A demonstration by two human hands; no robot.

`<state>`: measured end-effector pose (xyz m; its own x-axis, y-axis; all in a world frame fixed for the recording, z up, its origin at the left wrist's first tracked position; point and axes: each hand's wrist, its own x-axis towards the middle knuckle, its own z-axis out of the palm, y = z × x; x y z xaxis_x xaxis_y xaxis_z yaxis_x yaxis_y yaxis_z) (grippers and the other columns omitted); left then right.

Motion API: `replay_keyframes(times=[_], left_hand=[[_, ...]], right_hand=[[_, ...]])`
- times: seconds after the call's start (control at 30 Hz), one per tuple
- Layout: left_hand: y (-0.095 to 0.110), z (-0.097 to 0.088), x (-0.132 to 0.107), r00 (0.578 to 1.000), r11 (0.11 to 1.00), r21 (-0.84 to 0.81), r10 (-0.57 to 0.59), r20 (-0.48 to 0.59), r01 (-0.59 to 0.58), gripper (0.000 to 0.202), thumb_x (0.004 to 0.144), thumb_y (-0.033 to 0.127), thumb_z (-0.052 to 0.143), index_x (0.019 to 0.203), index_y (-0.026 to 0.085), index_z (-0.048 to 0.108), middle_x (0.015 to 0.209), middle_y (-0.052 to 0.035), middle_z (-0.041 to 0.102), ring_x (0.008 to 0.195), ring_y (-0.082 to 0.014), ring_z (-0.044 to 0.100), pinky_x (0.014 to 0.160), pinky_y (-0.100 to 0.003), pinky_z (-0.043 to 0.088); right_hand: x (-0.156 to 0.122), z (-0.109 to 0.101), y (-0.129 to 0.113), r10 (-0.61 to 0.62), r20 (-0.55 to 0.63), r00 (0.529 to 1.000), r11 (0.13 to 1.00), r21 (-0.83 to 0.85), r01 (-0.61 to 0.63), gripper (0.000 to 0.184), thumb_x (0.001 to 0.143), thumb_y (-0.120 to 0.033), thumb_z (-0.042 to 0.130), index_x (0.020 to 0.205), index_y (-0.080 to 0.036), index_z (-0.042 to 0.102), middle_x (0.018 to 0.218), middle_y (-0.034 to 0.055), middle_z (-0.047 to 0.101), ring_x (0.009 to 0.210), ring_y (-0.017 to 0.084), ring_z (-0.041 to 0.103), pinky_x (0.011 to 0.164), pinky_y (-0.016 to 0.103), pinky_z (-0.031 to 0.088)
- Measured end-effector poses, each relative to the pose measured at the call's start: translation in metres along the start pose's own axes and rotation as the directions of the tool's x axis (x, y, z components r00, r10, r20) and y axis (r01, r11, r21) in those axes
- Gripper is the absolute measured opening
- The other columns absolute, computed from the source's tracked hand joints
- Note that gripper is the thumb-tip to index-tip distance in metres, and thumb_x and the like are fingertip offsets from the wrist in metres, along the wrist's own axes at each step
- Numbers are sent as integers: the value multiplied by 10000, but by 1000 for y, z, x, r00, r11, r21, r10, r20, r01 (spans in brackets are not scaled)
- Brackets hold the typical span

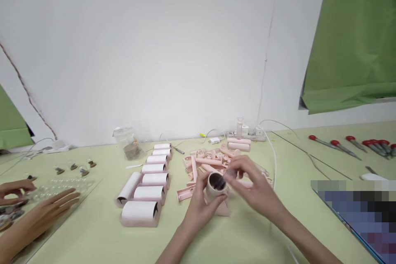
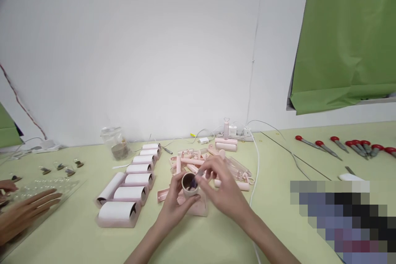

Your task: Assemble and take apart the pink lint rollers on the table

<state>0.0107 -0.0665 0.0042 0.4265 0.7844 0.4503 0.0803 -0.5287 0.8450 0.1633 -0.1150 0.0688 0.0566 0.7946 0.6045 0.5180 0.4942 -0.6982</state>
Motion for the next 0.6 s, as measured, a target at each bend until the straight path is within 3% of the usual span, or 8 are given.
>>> replay_keyframes(times=[0.03,0.1,0.17,0.2,0.27,0.33,0.5,0.6], left_hand=[[2,-4,1,1000,1000,22,4,-19,-4,495,740,264,562,1157,199,303,1177,-78,447,1108,-186,439,940,-328,346],[7,-12,3,999,994,106,34,-26,-32,484,766,245,516,1185,210,275,1216,-77,414,1142,-181,403,956,-323,324],[14,-20,5,995,961,261,82,58,-94,467,778,214,470,1206,229,284,1215,-68,425,1128,-188,401,945,-336,327],[16,-23,5,986,925,354,92,137,-135,475,768,196,463,1212,241,302,1195,-62,448,1102,-200,413,926,-350,340],[19,-25,4,950,823,524,56,308,-219,520,722,174,483,1217,254,344,1122,-58,505,1032,-234,444,877,-385,365],[19,-21,1,912,733,625,-14,409,-269,561,680,215,534,1216,251,373,1072,-66,530,990,-263,456,851,-412,375],[11,-8,-19,906,660,711,-106,409,-243,535,741,334,534,1238,246,359,1149,-96,495,1009,-278,459,835,-408,395],[4,-19,-46,877,652,697,-102,469,-297,501,766,393,515,1229,249,385,1086,-86,556,939,-249,519,805,-354,429]], right_hand=[[1,-5,3,32,-148,988,992,129,-13,82,784,-307,500,796,-226,492,869,29,553,755,162,537,675,303,442],[4,-16,10,160,-419,894,923,385,14,83,792,-303,489,791,-228,454,841,20,587,771,165,559,677,304,444],[7,-25,20,294,-539,789,828,556,72,99,774,-296,507,747,-227,441,735,-12,582,712,149,562,614,266,436],[9,-28,25,343,-550,762,789,609,84,113,758,-293,524,721,-222,444,687,-25,565,667,134,549,568,238,422],[10,-28,33,424,-504,753,733,679,42,120,736,-295,548,701,-212,469,644,-38,532,579,101,494,487,195,378],[9,-23,36,471,-420,776,696,717,-34,128,739,-312,550,704,-205,488,628,-41,503,527,84,434,443,179,345],[3,-9,30,459,-228,859,670,724,-166,161,765,-365,529,728,-211,499,611,-36,452,520,95,375,423,178,323],[-1,-6,29,465,-149,873,659,716,-229,174,763,-384,531,764,-212,508,601,-31,437,509,99,349,408,182,300]])
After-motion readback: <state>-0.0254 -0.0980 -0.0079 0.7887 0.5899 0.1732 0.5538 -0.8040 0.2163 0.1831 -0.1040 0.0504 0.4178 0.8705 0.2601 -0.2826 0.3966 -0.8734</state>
